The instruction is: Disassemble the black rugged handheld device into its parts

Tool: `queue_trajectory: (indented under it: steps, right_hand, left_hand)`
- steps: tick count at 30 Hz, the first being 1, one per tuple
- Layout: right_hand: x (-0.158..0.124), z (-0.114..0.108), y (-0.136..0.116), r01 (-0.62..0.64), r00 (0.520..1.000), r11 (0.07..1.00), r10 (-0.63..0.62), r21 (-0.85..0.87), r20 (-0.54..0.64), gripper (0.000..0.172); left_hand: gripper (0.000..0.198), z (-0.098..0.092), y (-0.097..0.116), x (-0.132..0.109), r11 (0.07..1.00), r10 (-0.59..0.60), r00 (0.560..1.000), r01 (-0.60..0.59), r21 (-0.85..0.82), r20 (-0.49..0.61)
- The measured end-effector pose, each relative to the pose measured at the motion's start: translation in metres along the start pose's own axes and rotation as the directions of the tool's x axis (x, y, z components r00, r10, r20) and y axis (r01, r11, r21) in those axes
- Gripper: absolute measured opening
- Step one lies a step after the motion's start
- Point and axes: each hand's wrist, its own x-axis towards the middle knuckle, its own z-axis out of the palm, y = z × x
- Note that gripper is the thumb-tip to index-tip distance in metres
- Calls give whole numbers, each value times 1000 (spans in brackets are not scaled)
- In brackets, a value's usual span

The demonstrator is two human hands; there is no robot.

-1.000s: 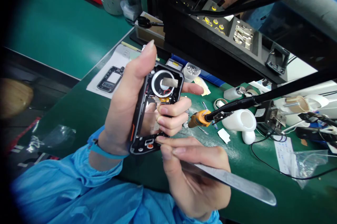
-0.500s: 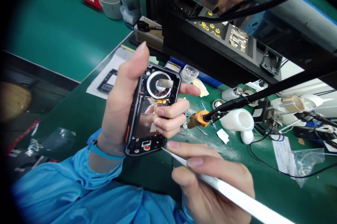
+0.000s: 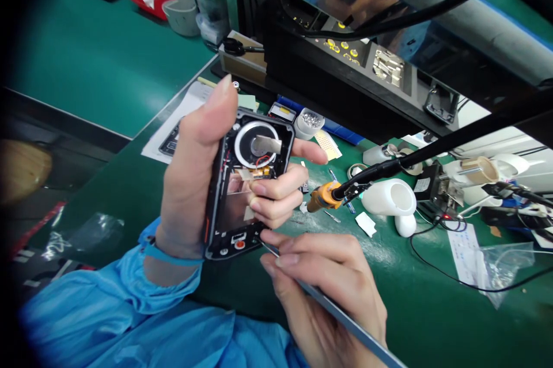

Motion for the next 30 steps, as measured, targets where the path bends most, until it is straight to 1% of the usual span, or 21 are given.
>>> queue_trajectory:
  steps: [2,3,5,7,11,12,15,20,22,24,25,28,30]
  right_hand:
    - [2,1,-1,11,999,998,-14,-59,-47,38]
    - [3,0,-1,15,999,997,-19,-82,-50,36]
    - [4,-1,0,17,1000,996,-17,-89,2,35]
    - [3,-2,2,17,1000,997,-15,-82,23,36]
    - [3,-1,4,28,999,997,-29,-70,-16,38]
    - [3,0,5,33,999,998,-33,-61,2,39]
    - [4,2,5,43,999,999,-43,-29,8,42]
    - [3,0,5,32,999,999,-32,15,-2,46]
    - [3,-3,6,42,999,999,-43,24,19,46]
    - [3,-6,7,46,997,998,-48,34,67,47]
    - [3,-7,8,47,996,998,-49,35,70,47]
    - [3,-6,8,51,999,998,-52,20,15,46]
    - [2,-4,8,50,998,999,-50,6,25,43]
  left_hand:
    - [62,1,0,-1,1000,4,1000,-4,1,-17]
    - [60,1,0,-1,1000,5,1000,-5,-3,-20]
    - [57,2,0,-2,999,28,1000,-28,-24,-10]
    - [57,1,-1,-1,999,39,999,-39,-37,1]
    - [59,0,-2,-1,998,35,999,-34,-47,6]
    - [60,-1,-2,-1,998,38,999,-37,-51,13]
    - [64,-1,-2,0,998,49,998,-47,-47,28]
    - [70,-1,0,0,998,50,999,-51,-29,-17]
    - [67,-1,0,0,997,60,998,-61,-40,-24]
    - [64,-2,-1,0,995,79,997,-79,-53,4]
    - [63,-2,-2,0,994,84,996,-83,-64,9]
    - [63,-1,-3,-1,992,61,997,-65,-111,-38]
    - [65,0,-3,-2,990,44,996,-53,-129,-74]
